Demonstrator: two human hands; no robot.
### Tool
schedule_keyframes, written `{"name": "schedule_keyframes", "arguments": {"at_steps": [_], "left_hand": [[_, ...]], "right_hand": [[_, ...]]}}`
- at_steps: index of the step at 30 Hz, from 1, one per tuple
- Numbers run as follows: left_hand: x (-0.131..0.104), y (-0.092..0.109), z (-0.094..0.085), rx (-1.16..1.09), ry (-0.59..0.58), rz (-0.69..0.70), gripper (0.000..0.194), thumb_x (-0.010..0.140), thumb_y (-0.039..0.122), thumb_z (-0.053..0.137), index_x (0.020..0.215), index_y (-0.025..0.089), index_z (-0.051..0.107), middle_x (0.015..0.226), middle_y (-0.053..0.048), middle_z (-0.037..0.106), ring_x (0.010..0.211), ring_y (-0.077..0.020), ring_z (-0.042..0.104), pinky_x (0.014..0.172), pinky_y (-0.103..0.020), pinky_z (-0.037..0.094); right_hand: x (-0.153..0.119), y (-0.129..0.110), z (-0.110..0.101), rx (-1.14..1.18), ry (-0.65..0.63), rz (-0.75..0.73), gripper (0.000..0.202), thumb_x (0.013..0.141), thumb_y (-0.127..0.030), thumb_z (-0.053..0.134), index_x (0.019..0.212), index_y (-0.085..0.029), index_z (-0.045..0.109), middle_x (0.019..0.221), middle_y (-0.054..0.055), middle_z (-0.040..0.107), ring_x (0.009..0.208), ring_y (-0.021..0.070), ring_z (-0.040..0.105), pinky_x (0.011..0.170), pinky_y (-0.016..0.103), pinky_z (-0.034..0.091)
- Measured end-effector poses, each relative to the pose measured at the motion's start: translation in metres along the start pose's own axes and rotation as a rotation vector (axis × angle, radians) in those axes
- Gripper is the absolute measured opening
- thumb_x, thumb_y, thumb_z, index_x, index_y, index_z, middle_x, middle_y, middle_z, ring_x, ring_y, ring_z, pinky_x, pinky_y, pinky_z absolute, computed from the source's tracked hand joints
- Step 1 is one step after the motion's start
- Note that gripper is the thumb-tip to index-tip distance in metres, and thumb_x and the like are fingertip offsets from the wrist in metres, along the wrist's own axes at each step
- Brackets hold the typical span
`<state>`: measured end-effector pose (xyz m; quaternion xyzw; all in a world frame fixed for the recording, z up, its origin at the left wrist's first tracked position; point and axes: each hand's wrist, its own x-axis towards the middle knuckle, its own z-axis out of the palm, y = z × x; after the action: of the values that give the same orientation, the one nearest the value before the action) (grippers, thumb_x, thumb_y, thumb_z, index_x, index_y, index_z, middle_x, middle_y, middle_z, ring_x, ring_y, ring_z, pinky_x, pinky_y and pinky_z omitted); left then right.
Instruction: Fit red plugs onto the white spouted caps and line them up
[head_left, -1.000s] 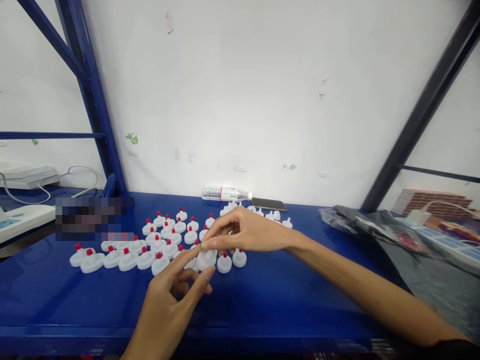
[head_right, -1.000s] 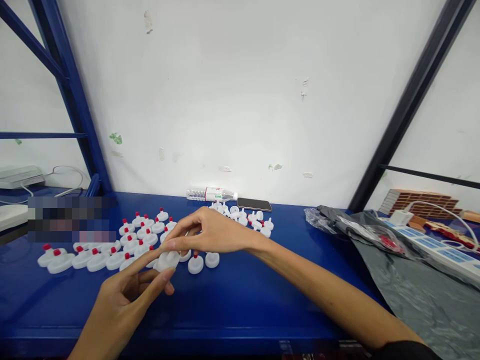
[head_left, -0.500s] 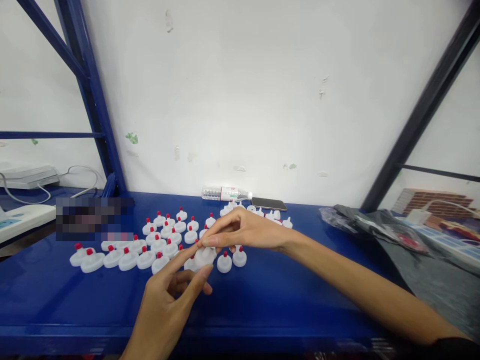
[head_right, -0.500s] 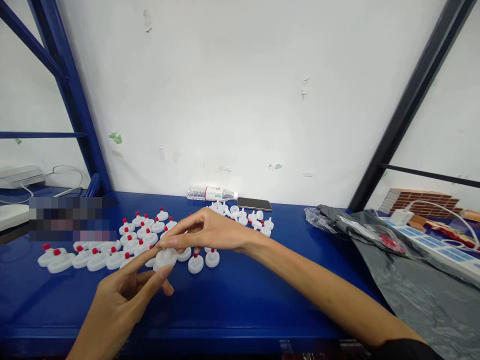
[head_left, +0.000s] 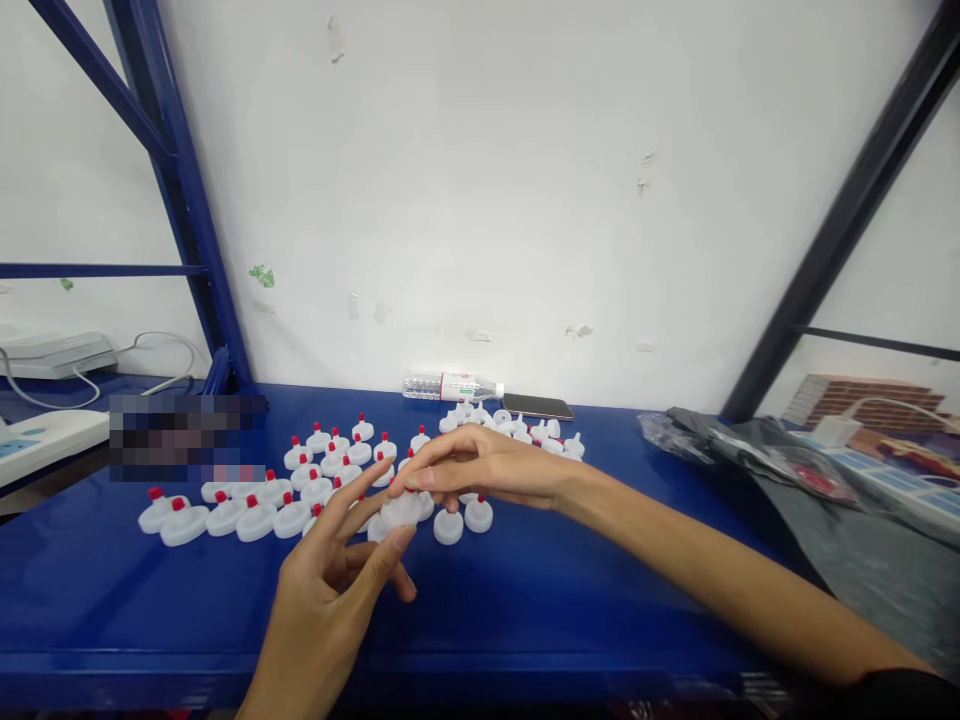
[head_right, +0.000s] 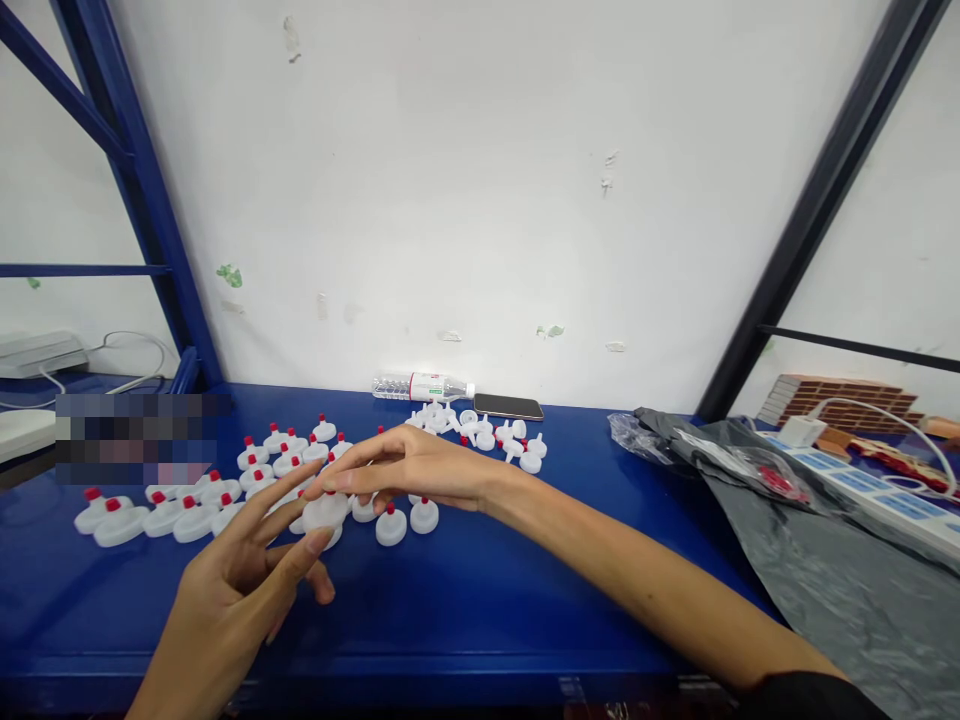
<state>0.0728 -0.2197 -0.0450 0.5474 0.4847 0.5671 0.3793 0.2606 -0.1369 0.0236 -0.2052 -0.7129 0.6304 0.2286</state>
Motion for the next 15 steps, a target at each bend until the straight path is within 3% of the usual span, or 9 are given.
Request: {"name": "schedule_keyframes", "arguments": {"at_steps": [3, 6, 8, 13, 15], "left_hand": [[-0.002, 0.007, 0.004, -0.068, 0.012, 0.021, 0.073, 0.083, 0.050, 0.074, 0.146, 0.027, 0.047, 0.128, -0.012, 0.072, 0.047, -0.0104, 0.064, 0.050, -0.026, 0.053], [-0.003, 0.009, 0.005, -0.044, -0.011, -0.002, 0.078, 0.082, 0.053, 0.075, 0.149, 0.027, 0.044, 0.131, -0.015, 0.070, 0.048, -0.0123, 0.065, 0.034, -0.022, 0.039], [-0.003, 0.008, 0.004, -0.034, -0.019, -0.004, 0.080, 0.083, 0.056, 0.073, 0.151, 0.027, 0.043, 0.133, -0.017, 0.068, 0.052, -0.0149, 0.068, 0.031, -0.021, 0.035], [-0.003, 0.005, 0.002, -0.040, -0.038, 0.040, 0.066, 0.092, 0.056, 0.061, 0.149, 0.026, 0.044, 0.131, -0.014, 0.071, 0.057, -0.0145, 0.069, 0.036, -0.023, 0.038], [-0.003, 0.005, 0.002, -0.029, -0.045, 0.047, 0.062, 0.094, 0.054, 0.059, 0.147, 0.025, 0.045, 0.133, -0.014, 0.069, 0.056, -0.0132, 0.067, 0.037, -0.024, 0.038]], "right_hand": [[0.000, -0.001, 0.001, -0.013, -0.059, 0.027, 0.023, 0.093, -0.034, 0.071, 0.110, -0.021, 0.080, 0.081, -0.001, 0.063, 0.068, 0.0077, 0.054, 0.062, 0.021, 0.043], [0.001, -0.005, 0.000, -0.015, -0.109, 0.053, 0.024, 0.097, -0.033, 0.065, 0.111, -0.018, 0.079, 0.080, 0.001, 0.067, 0.067, 0.0085, 0.061, 0.062, 0.022, 0.046], [0.000, -0.011, -0.007, -0.025, -0.104, 0.060, 0.023, 0.097, -0.033, 0.065, 0.108, -0.017, 0.079, 0.081, 0.002, 0.071, 0.066, 0.0087, 0.063, 0.064, 0.022, 0.049], [-0.018, -0.039, -0.052, -0.144, 0.035, 0.120, 0.022, 0.093, -0.034, 0.070, 0.102, -0.015, 0.079, 0.079, 0.002, 0.073, 0.069, 0.0090, 0.066, 0.065, 0.020, 0.051], [-0.029, -0.048, -0.074, -0.223, -0.030, 0.227, 0.026, 0.091, -0.034, 0.073, 0.107, -0.014, 0.078, 0.085, 0.004, 0.075, 0.073, 0.0105, 0.068, 0.068, 0.022, 0.053]]}}
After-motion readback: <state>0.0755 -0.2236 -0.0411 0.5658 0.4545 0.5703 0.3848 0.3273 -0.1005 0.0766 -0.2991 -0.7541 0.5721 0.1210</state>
